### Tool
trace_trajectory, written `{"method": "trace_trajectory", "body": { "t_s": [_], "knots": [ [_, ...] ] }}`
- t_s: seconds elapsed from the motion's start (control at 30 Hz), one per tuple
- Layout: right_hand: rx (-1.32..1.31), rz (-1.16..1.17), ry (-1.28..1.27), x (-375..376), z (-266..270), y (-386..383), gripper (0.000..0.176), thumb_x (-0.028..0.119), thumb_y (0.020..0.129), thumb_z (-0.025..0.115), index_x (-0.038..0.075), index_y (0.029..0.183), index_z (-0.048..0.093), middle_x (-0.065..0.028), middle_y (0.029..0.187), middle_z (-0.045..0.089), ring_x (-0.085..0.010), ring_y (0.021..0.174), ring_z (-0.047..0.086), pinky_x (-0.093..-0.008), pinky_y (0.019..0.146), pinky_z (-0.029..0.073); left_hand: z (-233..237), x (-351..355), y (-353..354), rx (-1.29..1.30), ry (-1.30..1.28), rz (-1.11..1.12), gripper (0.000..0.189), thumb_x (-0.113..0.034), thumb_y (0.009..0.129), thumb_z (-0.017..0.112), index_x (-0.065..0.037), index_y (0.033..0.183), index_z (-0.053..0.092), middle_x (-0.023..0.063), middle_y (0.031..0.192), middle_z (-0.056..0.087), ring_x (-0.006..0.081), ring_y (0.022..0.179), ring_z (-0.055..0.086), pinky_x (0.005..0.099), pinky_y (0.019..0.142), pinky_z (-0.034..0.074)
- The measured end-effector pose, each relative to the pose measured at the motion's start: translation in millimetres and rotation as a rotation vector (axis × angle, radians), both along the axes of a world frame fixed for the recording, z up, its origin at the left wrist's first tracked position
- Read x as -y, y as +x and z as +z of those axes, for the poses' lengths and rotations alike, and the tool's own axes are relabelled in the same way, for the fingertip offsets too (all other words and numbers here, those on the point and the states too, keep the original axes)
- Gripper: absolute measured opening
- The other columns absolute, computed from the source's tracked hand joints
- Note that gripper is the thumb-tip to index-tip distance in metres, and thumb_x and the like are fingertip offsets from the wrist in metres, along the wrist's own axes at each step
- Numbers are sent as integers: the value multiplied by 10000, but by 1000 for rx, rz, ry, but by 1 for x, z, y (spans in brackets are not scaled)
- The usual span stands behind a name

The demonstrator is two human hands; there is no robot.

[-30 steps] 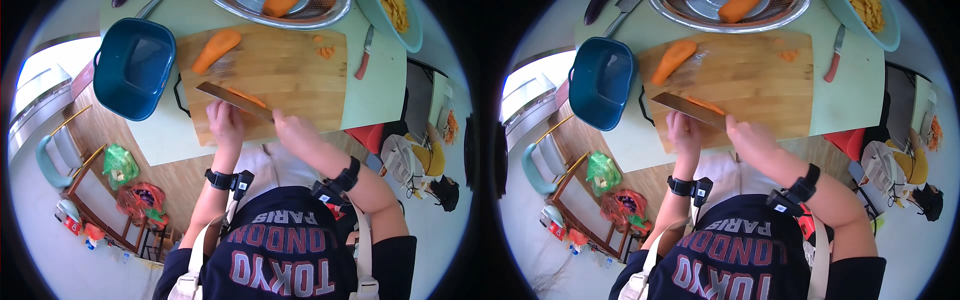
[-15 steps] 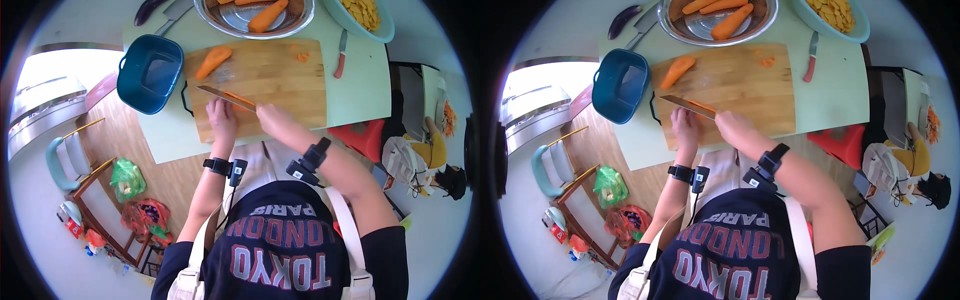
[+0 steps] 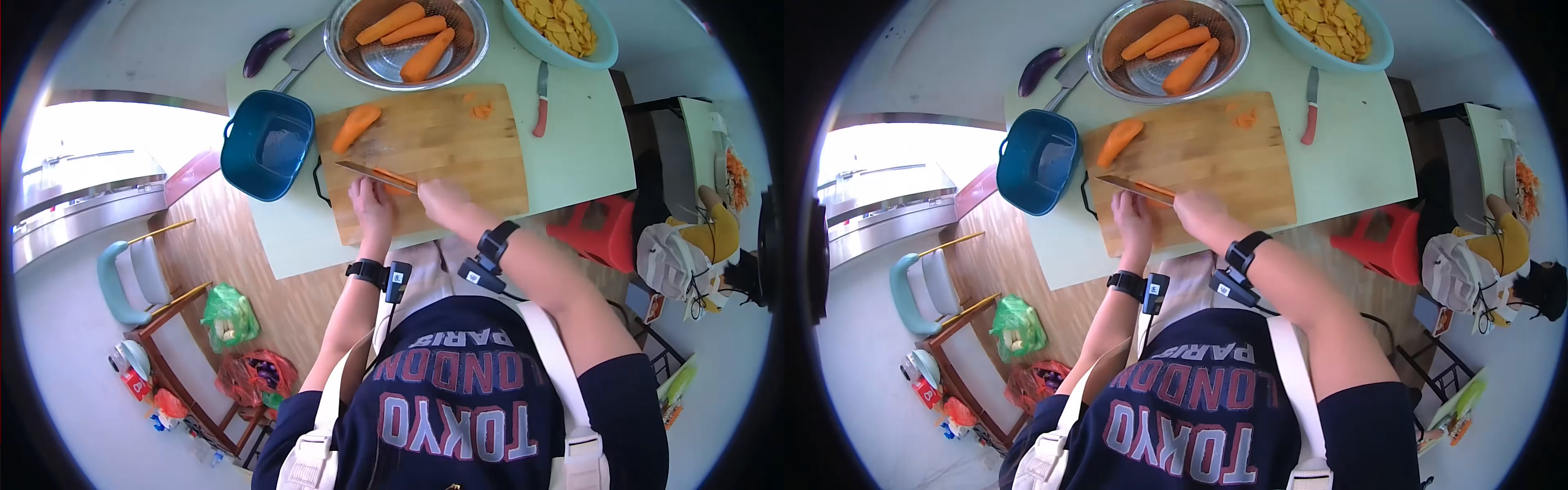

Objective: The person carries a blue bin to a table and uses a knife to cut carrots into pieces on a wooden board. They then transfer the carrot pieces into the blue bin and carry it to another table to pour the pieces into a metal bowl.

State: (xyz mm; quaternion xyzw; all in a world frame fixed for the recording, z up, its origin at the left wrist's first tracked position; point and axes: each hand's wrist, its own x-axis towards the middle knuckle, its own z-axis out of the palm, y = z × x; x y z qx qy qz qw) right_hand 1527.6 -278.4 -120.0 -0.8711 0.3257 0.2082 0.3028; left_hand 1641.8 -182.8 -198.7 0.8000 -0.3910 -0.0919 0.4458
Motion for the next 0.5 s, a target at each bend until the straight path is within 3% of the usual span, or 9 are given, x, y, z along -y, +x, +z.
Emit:
{"method": "trace_trajectory", "body": {
  "t_s": [0.07, 0.2, 0.27, 0.33, 0.4, 0.5],
  "knots": [
    [112, -221, -83, -7, -16, 6, 138, 15, 754, 524, -18, 810, 646, -235, 808, 626, -381, 759, 625, -448, 654, 503, 3, 1, 0, 45, 37, 10, 65, -33, 821, 555, -9, 879, 537, 143, 915, 543, 330, 881, 499, 395, 744, 421],
    [217, -119, -66, 8, -28, 4, 135, 37, 751, 538, -20, 807, 647, -246, 786, 620, -391, 741, 619, -457, 649, 496, 10, 2, -1, 74, 20, 8, 60, -28, 818, 559, -12, 872, 538, 139, 898, 551, 323, 869, 511, 389, 738, 426],
    [39, -47, 50, 21, -22, 2, 142, 54, 744, 553, -25, 832, 631, -251, 745, 614, -403, 709, 614, -465, 637, 489, 5, 1, 1, 44, 39, 5, 50, -11, 820, 549, -18, 869, 544, 133, 875, 554, 324, 845, 518, 388, 730, 433],
    [56, -90, 103, 24, -15, -15, 138, 74, 757, 539, -33, 806, 612, -247, 706, 609, -404, 686, 612, -465, 623, 490, 8, -1, 1, -4, 23, 1, 52, -8, 820, 547, -18, 871, 546, 132, 863, 554, 322, 838, 522, 381, 711, 441],
    [183, -154, -70, 13, 3, -28, 142, 86, 778, 511, -24, 798, 598, -234, 698, 614, -385, 676, 621, -467, 618, 493, 8, -3, 3, -52, 4, 3, 54, -5, 821, 546, -18, 873, 547, 131, 851, 555, 320, 830, 527, 373, 692, 449],
    [45, -86, -98, -6, 28, -35, 139, 77, 794, 482, -15, 846, 572, -221, 696, 621, -365, 673, 631, -459, 605, 499, 3, -5, 6, 18, -6, -37, 62, -3, 819, 549, -13, 880, 544, 134, 879, 549, 312, 829, 537, 354, 657, 460]
  ]
}}
